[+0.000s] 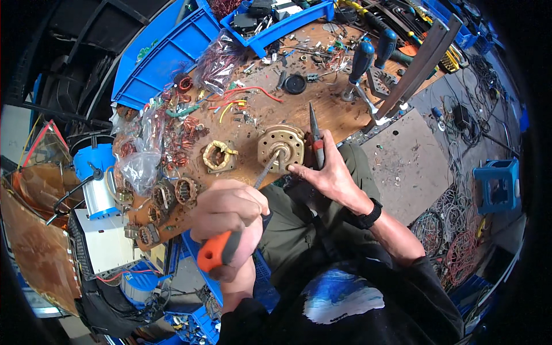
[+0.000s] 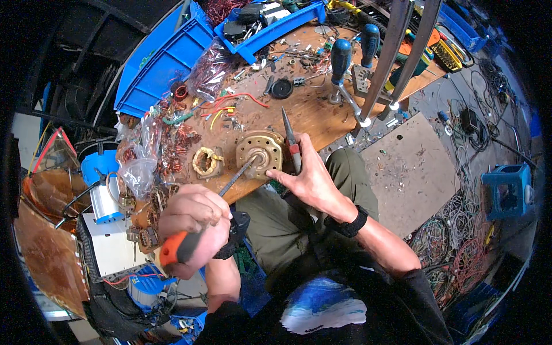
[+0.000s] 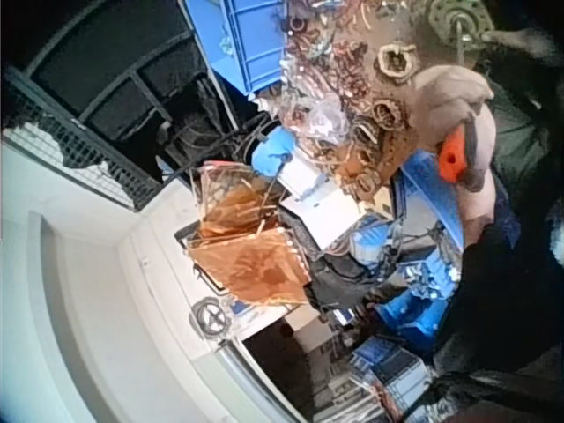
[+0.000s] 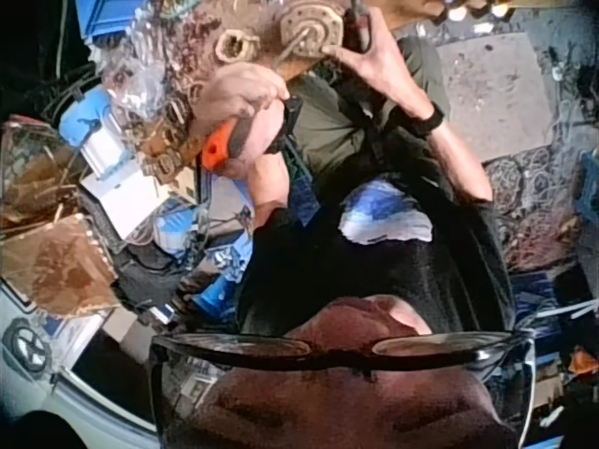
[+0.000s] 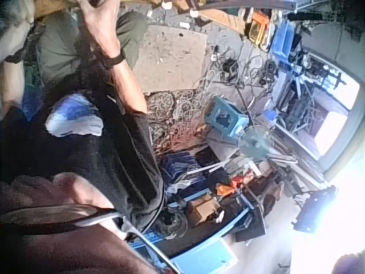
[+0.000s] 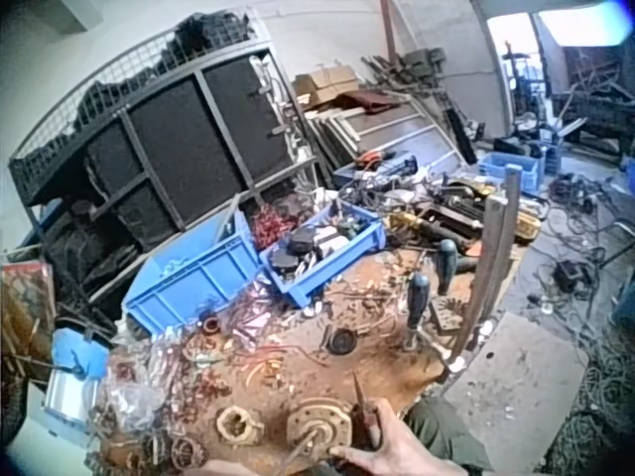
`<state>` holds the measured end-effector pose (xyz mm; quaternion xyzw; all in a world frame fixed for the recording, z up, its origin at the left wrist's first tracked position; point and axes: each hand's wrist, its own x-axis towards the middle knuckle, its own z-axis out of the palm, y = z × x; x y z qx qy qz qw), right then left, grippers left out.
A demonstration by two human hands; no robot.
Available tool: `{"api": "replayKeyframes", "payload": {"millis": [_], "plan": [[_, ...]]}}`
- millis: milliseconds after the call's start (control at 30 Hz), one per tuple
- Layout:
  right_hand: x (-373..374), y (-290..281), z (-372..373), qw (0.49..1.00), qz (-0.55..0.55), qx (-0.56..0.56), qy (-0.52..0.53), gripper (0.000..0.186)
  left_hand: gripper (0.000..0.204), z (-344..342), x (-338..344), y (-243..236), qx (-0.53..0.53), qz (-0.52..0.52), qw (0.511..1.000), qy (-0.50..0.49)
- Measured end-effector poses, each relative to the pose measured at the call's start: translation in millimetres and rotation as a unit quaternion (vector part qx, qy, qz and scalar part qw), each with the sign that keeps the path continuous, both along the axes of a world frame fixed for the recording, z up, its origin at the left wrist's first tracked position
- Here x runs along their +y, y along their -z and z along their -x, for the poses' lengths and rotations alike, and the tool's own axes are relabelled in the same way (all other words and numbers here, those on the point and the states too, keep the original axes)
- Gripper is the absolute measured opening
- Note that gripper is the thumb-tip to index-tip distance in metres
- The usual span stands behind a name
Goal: The person is seated at a cluttered workbench, using pliers and a screwdriver to manipulate a brass-colored electrical component. They repeatedly adjust the component, remove a small metal piece, and inspect the internal structure of the device.
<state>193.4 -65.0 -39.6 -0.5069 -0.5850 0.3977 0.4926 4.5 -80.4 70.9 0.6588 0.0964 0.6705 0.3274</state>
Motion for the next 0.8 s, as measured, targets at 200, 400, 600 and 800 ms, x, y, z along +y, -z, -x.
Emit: {"api": "replayKeyframes", "payload": {"millis": [200, 400, 600, 800], "plan": [[1, 0, 0, 1.0, -0.009, -0.002, 0.008, 0.079, 0.07, -4, -5, 7, 0.066, -0.072, 0.994, -0.045], [0, 2, -1, 1.0, 0.01, 0.0, 0.001, 0.083, 0.069, -13, -23, 24, 0.161, -0.086, 0.98, -0.086], [1, 1, 4, 1.0, -0.016, -0.009, -0.001, 0.086, 0.071, -18, -21, 29, 0.104, -0.114, 0.979, -0.131], [1, -1, -5, 1.0, -0.011, -0.008, 0.006, 0.073, 0.074, -18, -18, 29, 0.028, -0.094, 0.985, -0.141]]}}
